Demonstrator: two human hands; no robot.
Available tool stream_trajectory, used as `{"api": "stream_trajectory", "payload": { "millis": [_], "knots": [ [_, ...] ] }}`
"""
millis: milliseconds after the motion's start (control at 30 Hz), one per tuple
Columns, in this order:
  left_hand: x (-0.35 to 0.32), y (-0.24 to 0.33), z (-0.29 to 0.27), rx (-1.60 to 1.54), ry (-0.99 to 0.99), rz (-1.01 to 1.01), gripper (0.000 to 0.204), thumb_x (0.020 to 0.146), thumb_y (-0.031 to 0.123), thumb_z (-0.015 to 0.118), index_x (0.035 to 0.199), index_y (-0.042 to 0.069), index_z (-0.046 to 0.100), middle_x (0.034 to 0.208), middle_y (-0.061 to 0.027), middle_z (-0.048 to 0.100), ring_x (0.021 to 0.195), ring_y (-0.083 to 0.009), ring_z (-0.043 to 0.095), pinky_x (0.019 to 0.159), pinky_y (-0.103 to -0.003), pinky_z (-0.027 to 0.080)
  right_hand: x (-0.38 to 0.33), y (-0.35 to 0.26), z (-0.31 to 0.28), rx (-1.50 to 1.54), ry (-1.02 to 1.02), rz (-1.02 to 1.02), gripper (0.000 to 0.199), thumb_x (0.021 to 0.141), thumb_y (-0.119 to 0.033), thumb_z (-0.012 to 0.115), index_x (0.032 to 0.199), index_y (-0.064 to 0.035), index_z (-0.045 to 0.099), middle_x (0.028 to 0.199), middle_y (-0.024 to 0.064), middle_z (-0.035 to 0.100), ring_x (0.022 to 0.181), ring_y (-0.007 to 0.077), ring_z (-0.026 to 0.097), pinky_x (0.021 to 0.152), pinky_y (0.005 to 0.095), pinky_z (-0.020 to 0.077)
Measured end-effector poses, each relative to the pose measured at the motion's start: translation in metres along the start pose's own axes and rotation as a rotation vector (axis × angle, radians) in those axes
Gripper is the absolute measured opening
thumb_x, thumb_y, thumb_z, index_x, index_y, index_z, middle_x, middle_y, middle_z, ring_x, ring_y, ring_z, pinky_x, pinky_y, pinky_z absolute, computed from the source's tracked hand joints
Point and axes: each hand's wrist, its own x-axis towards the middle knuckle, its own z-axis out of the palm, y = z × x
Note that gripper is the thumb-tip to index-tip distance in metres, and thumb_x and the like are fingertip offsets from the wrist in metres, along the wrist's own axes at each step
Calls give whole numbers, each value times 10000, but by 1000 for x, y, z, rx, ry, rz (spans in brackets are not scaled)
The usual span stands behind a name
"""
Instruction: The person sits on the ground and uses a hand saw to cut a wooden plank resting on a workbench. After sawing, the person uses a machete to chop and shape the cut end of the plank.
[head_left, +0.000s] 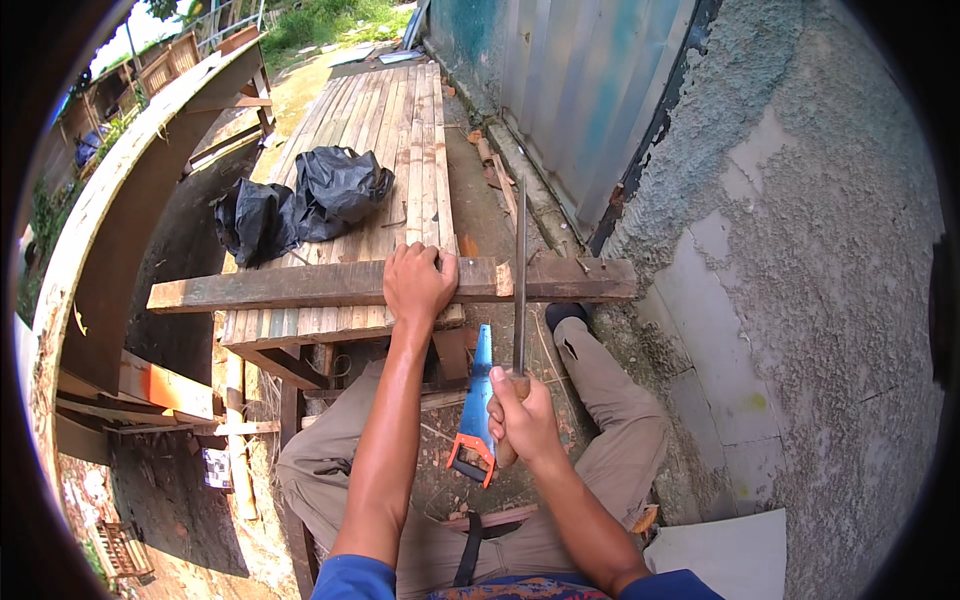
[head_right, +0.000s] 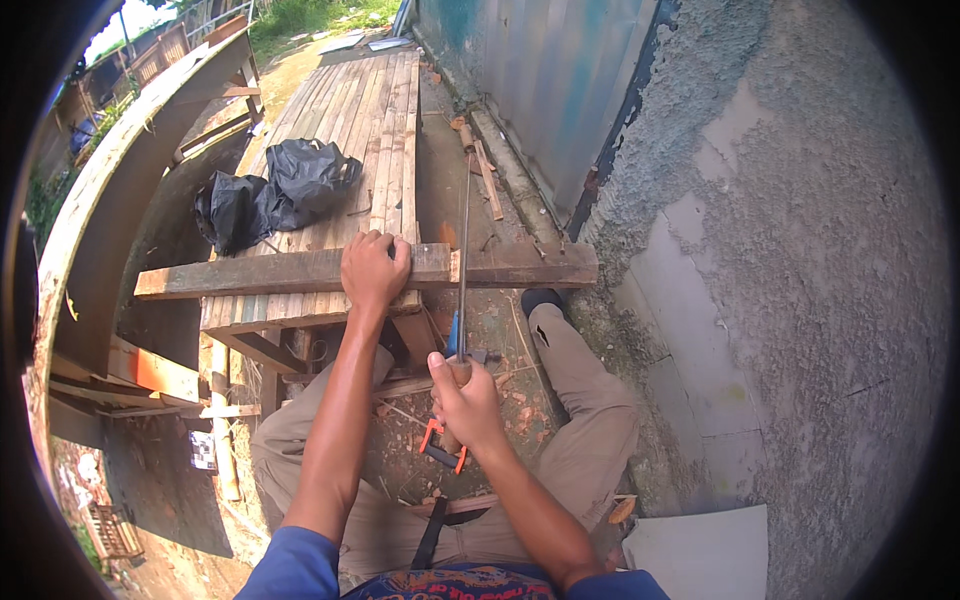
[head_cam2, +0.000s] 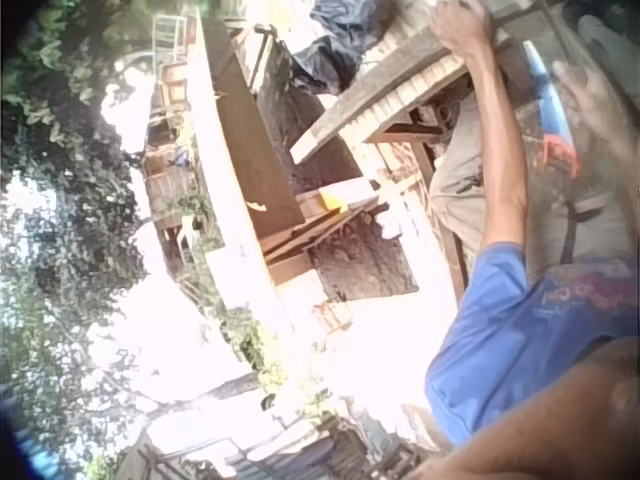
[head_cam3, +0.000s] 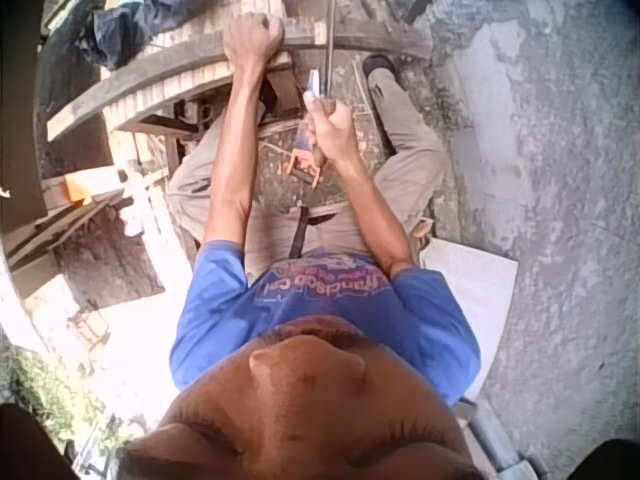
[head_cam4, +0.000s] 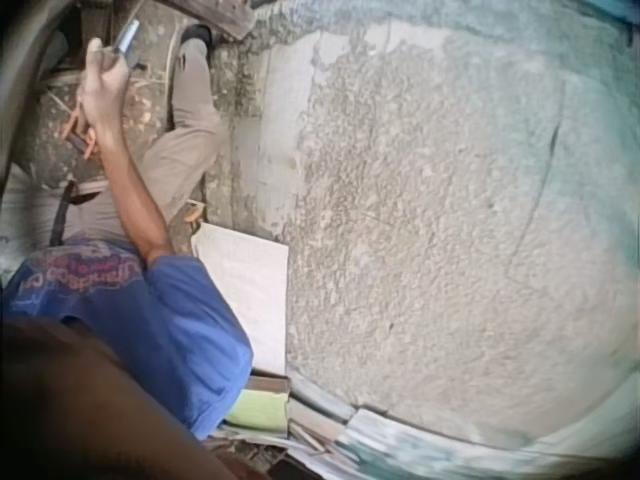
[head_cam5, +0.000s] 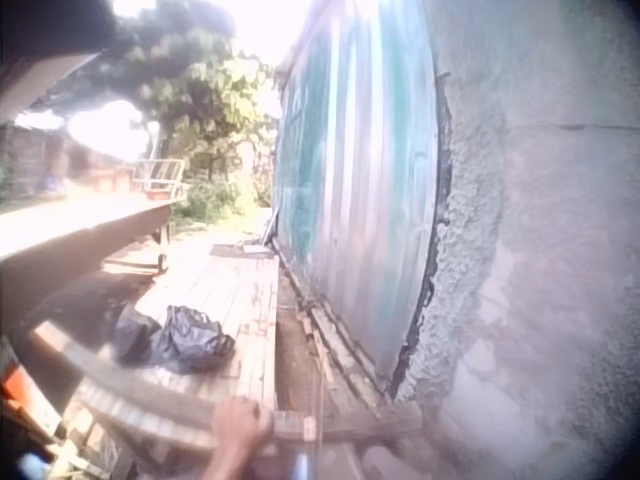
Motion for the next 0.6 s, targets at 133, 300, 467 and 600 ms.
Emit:
{"api": "stream_trajectory", "payload": {
  "millis": [133, 300, 467, 600],
  "knots": [
    [-1, 1, 3, 1, 43, 38, 320, 877, 275, 585, 790, 27, 765, 876, -157, 723, 890, -326, 639, 848, -435, 477, -4, -31, 2, -129, 19, -475, 295, 1043, -260, 608, 912, -41, 460, 638, 14, 474, 503, 80, 472, 450, 240, 375],
    [0, 6, 1, -5, 51, 34, 314, 881, 260, 580, 792, 15, 756, 855, -145, 707, 909, -329, 638, 856, -451, 484, 31, 31, -4, -292, 257, -534, 243, 979, -206, 699, 888, -44, 541, 621, -5, 495, 566, 38, 457, 515, 248, 354],
    [5, 1, 6, -15, 49, 47, 306, 875, 267, 591, 782, 31, 763, 868, -149, 718, 894, -328, 639, 848, -437, 480, 21, 93, -35, -254, 112, 99, 356, 972, -337, 709, 873, -18, 584, 647, 41, 574, 606, 124, 562, 580, 333, 463],
    [0, 2, 1, 19, 48, 59, 296, 879, 261, 595, 788, 33, 761, 872, -145, 719, 894, -322, 639, 861, -437, 476, -40, 128, -43, -176, 122, 77, 419, 932, -396, 747, 866, -12, 595, 663, 68, 606, 634, 186, 594, 617, 391, 492]
  ]
}}
